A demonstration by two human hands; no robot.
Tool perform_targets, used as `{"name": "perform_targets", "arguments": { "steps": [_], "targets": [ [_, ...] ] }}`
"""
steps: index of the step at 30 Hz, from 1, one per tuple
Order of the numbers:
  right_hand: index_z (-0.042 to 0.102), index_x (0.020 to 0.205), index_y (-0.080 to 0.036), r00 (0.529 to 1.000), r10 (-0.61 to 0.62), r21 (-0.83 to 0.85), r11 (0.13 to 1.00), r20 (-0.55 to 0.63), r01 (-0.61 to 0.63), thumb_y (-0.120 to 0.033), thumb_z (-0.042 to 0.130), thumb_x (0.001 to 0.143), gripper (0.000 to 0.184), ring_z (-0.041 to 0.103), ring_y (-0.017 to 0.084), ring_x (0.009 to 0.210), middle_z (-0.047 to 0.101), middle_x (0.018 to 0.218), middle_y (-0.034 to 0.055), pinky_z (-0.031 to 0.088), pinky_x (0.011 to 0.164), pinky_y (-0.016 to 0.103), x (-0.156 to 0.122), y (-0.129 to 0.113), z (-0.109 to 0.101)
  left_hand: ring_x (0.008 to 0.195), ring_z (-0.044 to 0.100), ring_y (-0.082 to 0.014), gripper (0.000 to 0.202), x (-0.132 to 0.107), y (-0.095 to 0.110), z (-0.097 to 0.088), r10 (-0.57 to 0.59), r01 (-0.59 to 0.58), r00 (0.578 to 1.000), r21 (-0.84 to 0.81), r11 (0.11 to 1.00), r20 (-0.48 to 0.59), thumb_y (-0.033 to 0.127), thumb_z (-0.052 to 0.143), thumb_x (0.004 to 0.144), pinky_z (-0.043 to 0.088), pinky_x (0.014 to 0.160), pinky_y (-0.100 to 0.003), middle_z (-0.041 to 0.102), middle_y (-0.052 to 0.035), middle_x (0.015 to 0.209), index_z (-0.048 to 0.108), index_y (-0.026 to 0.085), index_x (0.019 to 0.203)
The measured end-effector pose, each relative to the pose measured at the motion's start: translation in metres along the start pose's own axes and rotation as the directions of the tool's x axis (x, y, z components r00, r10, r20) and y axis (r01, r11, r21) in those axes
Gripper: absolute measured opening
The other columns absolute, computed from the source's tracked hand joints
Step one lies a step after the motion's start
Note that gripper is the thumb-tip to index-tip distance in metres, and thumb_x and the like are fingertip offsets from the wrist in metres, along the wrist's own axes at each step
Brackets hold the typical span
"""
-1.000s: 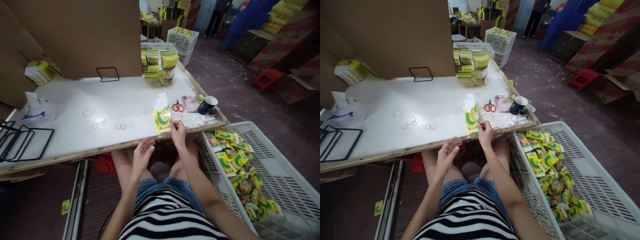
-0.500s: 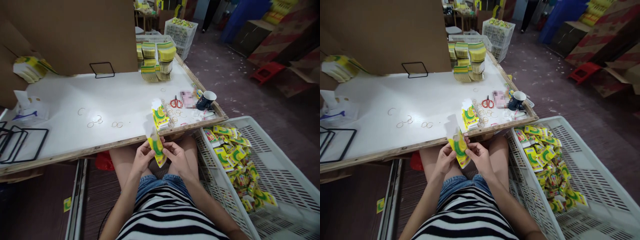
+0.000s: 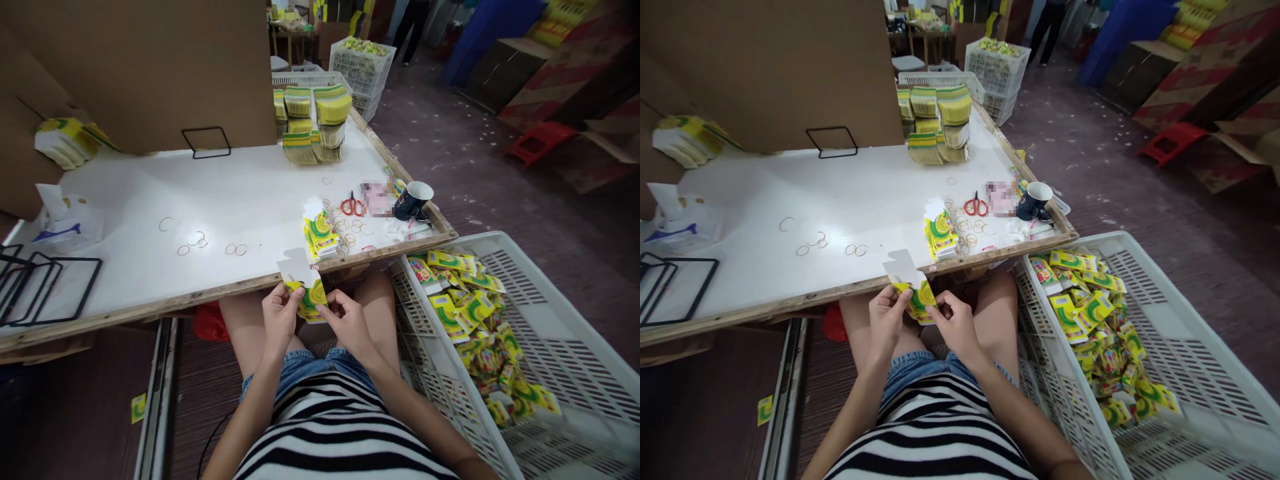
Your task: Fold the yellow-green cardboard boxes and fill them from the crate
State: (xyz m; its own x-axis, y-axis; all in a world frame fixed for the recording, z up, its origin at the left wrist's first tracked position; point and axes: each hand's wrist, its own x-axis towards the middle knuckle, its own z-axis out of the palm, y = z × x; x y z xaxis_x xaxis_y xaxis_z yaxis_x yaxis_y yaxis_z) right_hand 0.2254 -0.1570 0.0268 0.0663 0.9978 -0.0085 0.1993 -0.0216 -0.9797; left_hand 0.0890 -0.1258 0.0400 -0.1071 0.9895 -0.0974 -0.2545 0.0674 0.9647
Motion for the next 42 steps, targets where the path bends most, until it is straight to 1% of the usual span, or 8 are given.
{"name": "perform_targets", "arguments": {
  "steps": [8,15,22,26,32,37,40,42],
  "targets": [
    [0.048,0.113,-0.023,0.998,-0.062,0.210,0.975,-0.031,0.068,-0.029,0.064,0.082,0.035,0.061,0.015,0.078,0.063,0.093,0.0027,0.050,0.068,0.026,0.008,-0.004,-0.005,0.094,0.067,-0.0201,0.053,-0.006,-0.005,0.000,0.025,-0.039,0.987,0.087,0.995,0.160,0.030,0.070,0.078,0.053,0.080,-0.030,0.070,-0.0078,0.101,0.047,0.019,0.124],
    [0.035,0.137,-0.028,0.975,-0.134,0.280,0.957,0.179,0.080,-0.030,0.063,0.084,0.060,0.060,0.014,0.079,0.060,0.103,0.0042,0.052,0.074,0.028,0.015,-0.010,-0.023,0.102,0.065,-0.0219,0.069,-0.009,0.013,-0.011,-0.020,-0.012,0.923,0.081,0.997,0.384,0.030,0.067,0.083,0.052,0.085,-0.033,0.066,-0.0108,0.114,0.029,0.024,0.140],
    [0.062,0.108,-0.021,0.948,-0.143,0.218,0.972,0.284,0.081,-0.037,0.058,0.089,0.026,0.058,0.013,0.074,0.064,0.097,0.0046,0.050,0.070,0.026,0.019,-0.015,-0.039,0.096,0.067,-0.0230,0.064,-0.009,0.017,-0.017,-0.139,0.143,0.813,0.037,0.989,0.566,0.027,0.069,0.081,0.053,0.081,-0.033,0.069,-0.0099,0.104,0.037,0.023,0.136],
    [0.068,0.095,-0.019,0.950,-0.128,0.169,0.982,0.285,0.081,-0.044,0.053,0.090,0.030,0.056,0.014,0.064,0.065,0.082,0.0035,0.048,0.064,0.027,0.019,-0.018,-0.042,0.091,0.069,-0.0225,0.050,-0.011,0.016,-0.016,-0.188,0.219,0.776,0.022,0.975,0.602,0.026,0.072,0.078,0.053,0.076,-0.030,0.069,-0.0079,0.101,0.045,0.024,0.120],
    [0.073,0.077,-0.019,0.947,-0.262,0.059,0.965,0.186,0.255,-0.042,0.053,0.091,0.033,0.059,0.018,0.078,0.063,0.078,0.0053,0.047,0.071,0.030,0.023,-0.024,-0.041,0.081,0.069,-0.0186,0.043,-0.013,0.014,-0.014,-0.183,0.224,0.770,0.010,0.975,0.612,0.024,0.074,0.076,0.053,0.070,-0.026,0.069,-0.0048,0.093,0.044,0.023,0.108],
    [0.070,0.075,-0.019,0.944,-0.275,0.128,0.958,0.180,0.255,-0.035,0.054,0.091,0.027,0.060,0.018,0.081,0.064,0.081,0.0053,0.047,0.075,0.030,0.025,-0.023,-0.037,0.078,0.068,-0.0156,0.039,-0.014,0.017,-0.015,-0.172,0.205,0.791,0.011,0.979,0.587,0.022,0.073,0.076,0.052,0.068,-0.023,0.068,-0.0030,0.090,0.044,0.022,0.102],
    [0.064,0.093,-0.021,0.973,-0.212,0.246,0.952,0.095,0.184,-0.035,0.061,0.087,0.015,0.060,0.016,0.078,0.065,0.084,0.0031,0.048,0.072,0.028,0.024,-0.022,-0.032,0.079,0.069,-0.0162,0.041,-0.015,0.019,-0.013,-0.162,0.194,0.804,0.005,0.981,0.572,0.023,0.073,0.077,0.052,0.068,-0.024,0.068,-0.0035,0.092,0.043,0.023,0.104],
    [0.052,0.117,-0.025,0.986,-0.162,0.327,0.935,0.047,0.138,-0.036,0.064,0.084,0.036,0.061,0.016,0.075,0.066,0.085,0.0014,0.049,0.070,0.027,0.023,-0.023,-0.028,0.082,0.069,-0.0178,0.053,-0.015,0.020,-0.012,-0.146,0.176,0.824,-0.002,0.984,0.548,0.024,0.072,0.078,0.054,0.070,-0.025,0.068,-0.0051,0.097,0.038,0.025,0.118]
  ]
}}
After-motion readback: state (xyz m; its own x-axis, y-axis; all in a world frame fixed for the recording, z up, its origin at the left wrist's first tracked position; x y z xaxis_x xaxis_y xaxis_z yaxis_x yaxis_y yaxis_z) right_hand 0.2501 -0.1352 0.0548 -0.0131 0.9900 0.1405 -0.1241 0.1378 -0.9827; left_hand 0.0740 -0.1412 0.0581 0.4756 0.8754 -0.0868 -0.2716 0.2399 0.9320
